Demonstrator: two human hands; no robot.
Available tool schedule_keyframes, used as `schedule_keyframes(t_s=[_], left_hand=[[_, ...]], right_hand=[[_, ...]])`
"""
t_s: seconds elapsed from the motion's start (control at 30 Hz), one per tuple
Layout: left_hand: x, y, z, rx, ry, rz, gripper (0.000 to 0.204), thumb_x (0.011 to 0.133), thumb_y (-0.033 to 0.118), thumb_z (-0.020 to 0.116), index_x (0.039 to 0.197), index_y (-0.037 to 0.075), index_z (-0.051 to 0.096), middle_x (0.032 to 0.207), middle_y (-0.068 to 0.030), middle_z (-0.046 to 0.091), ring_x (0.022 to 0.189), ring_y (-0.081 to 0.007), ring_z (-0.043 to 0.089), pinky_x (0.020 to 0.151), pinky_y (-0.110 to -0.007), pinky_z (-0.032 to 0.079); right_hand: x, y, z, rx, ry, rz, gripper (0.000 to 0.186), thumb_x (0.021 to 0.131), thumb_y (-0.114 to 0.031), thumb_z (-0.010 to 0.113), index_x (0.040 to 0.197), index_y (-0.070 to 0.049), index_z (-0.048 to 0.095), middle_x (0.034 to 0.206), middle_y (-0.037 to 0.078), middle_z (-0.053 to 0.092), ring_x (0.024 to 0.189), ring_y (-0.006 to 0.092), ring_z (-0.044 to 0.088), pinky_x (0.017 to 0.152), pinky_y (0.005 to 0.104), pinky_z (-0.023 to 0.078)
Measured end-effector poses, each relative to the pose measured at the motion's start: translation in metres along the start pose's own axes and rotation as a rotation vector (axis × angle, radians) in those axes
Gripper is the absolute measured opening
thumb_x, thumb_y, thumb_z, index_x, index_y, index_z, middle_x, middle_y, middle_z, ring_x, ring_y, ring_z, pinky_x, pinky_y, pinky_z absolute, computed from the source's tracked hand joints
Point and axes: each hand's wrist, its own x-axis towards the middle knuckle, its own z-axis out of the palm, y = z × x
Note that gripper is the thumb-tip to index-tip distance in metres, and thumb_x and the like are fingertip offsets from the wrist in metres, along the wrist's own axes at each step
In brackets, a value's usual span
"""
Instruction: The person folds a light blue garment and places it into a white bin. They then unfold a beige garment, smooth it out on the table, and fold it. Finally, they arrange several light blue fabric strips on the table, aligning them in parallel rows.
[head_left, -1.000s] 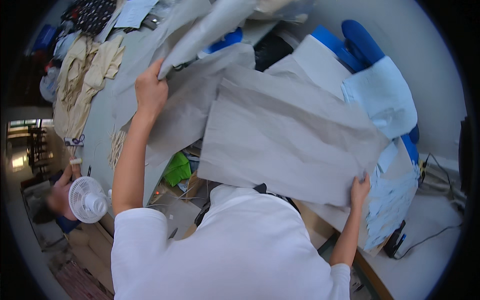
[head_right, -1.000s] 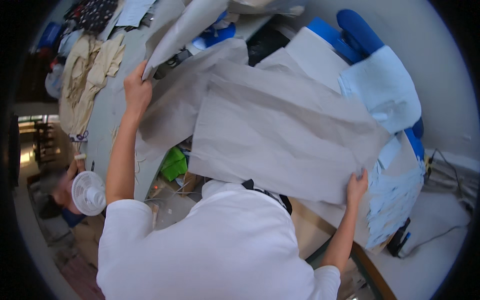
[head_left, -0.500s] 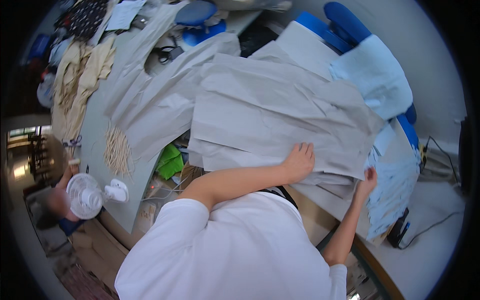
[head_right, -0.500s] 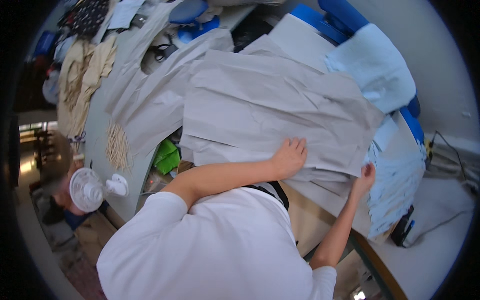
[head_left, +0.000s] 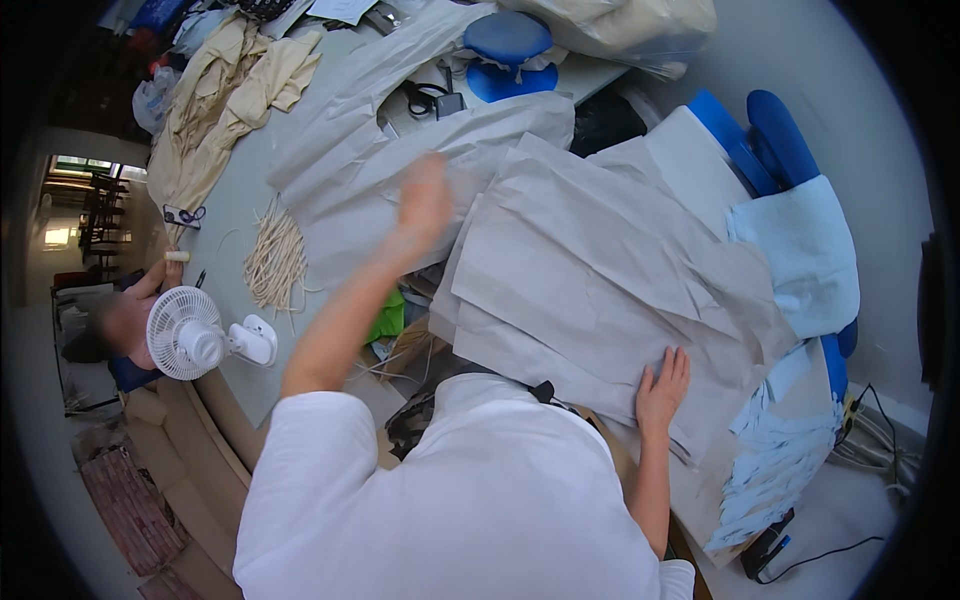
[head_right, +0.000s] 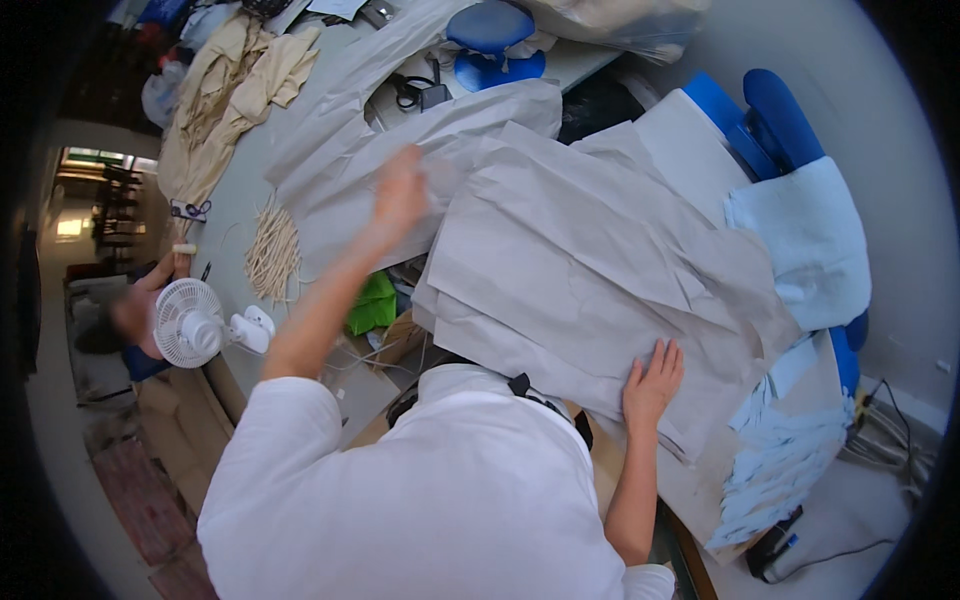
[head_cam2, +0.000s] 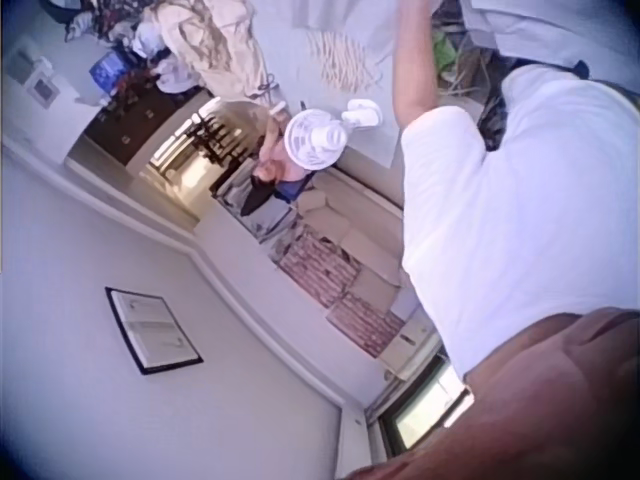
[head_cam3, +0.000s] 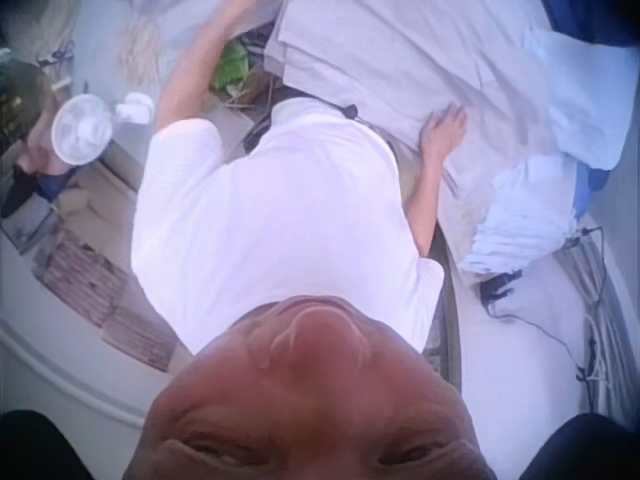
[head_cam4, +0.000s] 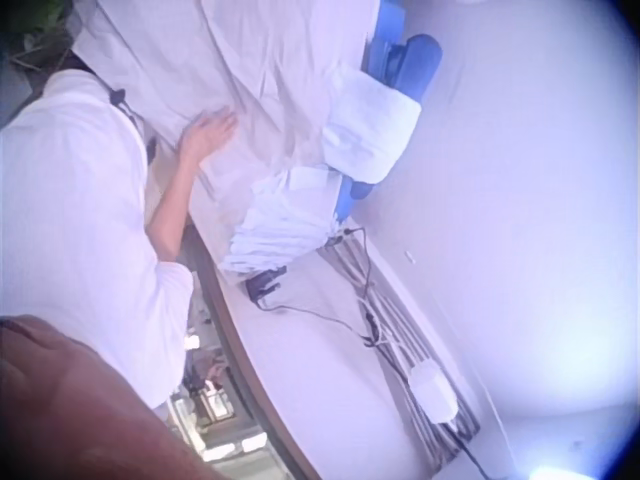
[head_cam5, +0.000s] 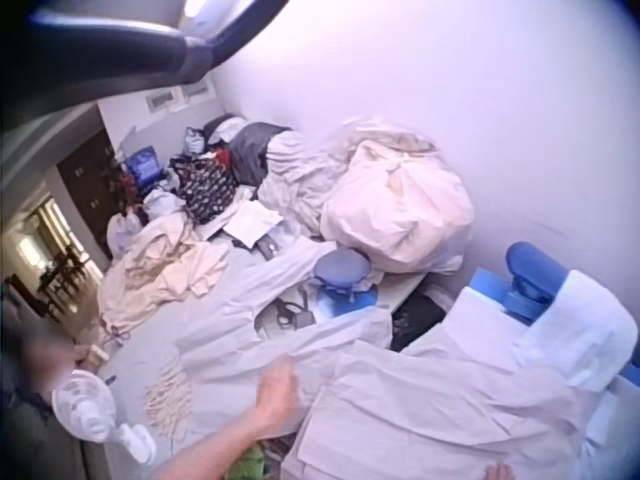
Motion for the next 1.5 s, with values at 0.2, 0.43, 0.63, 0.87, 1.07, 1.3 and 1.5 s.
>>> schedule_keyframes(t_s=[0.2, 0.43, 0.63, 0.87, 1.07, 1.3, 1.5], left_hand=[[0.023, -0.171, -0.02, 0.499, -0.163, -0.292, 0.018, 0.076, 0.005, 0.057, 0.094, 0.003, 0.06, 0.104, -0.0178, 0.058, 0.095, -0.0351, 0.058, 0.083, -0.045, 0.046], [0.082, -0.144, -0.096, 0.343, -0.037, -0.407, 0.012, 0.083, 0.016, 0.055, 0.087, 0.005, 0.058, 0.079, -0.019, 0.062, 0.081, -0.0382, 0.062, 0.072, -0.051, 0.046], [0.075, 0.041, -0.199, 0.401, -0.025, 0.34, 0.007, 0.081, 0.008, 0.057, 0.081, 0.004, 0.051, 0.071, -0.0129, 0.059, 0.056, -0.0243, 0.058, 0.048, -0.036, 0.046], [-0.027, 0.203, -0.178, 0.002, -0.089, 0.83, 0.011, 0.083, 0.002, 0.052, 0.074, -0.001, 0.048, 0.104, -0.0312, 0.063, 0.091, -0.0415, 0.065, 0.063, -0.04, 0.05], [-0.038, 0.266, -0.128, -0.31, -0.186, 1.007, 0.01, 0.08, 0.003, 0.054, 0.074, -0.001, 0.047, 0.12, -0.0286, 0.056, 0.114, -0.0426, 0.054, 0.096, -0.052, 0.044], [-0.1, 0.266, -0.056, -0.298, -0.665, 0.991, 0.012, 0.075, 0.004, 0.055, 0.084, -0.001, 0.05, 0.136, -0.0234, 0.045, 0.128, -0.0417, 0.04, 0.109, -0.057, 0.026], [-0.143, 0.248, -0.014, -0.255, -0.926, 0.649, 0.027, 0.084, 0.013, 0.062, 0.101, -0.006, 0.052, 0.141, -0.0273, 0.037, 0.13, -0.0486, 0.033, 0.108, -0.058, 0.024]], right_hand=[[0.012, 0.0, -0.003, 0.016, -0.05, -0.003, 0.05, 0.085, -0.012, 0.059, 0.131, 0.001, 0.046, 0.141, 0.022, 0.04, 0.13, 0.041, 0.036, 0.108, 0.0477, 0.029], [0.023, -0.018, -0.021, 0.101, -0.031, 0.104, 0.05, 0.082, -0.011, 0.063, 0.128, 0.002, 0.049, 0.134, 0.023, 0.047, 0.123, 0.0389, 0.045, 0.103, 0.046, 0.036], [0.088, -0.168, -0.073, 1.085, -0.444, 0.115, 0.049, 0.085, -0.016, 0.066, 0.127, 0.003, 0.05, 0.119, 0.014, 0.063, 0.109, 0.024, 0.06, 0.094, 0.036, 0.046], [0.155, -0.232, -0.133, 1.93, -0.541, 0.085, 0.062, 0.077, -0.018, 0.076, 0.127, 0.002, 0.046, 0.118, 0.012, 0.058, 0.105, 0.0193, 0.057, 0.088, 0.0315, 0.048], [0.105, -0.135, -0.158, 1.853, 0.148, 0.294, 0.04, 0.076, -0.007, 0.074, 0.111, 0.002, 0.059, 0.104, 0.01, 0.064, 0.096, 0.0191, 0.061, 0.085, 0.0312, 0.048], [0.016, -0.029, -0.052, 2.126, 0.522, 0.913, 0.046, 0.081, 0.002, 0.066, 0.123, 0.004, 0.048, 0.113, 0.014, 0.059, 0.098, 0.0261, 0.061, 0.089, 0.0401, 0.049], [-0.013, 0.002, 0.036, 1.921, 0.255, 1.279, 0.043, 0.084, -0.005, 0.066, 0.122, 0.002, 0.047, 0.115, 0.014, 0.059, 0.102, 0.0274, 0.06, 0.083, 0.0429, 0.051]])
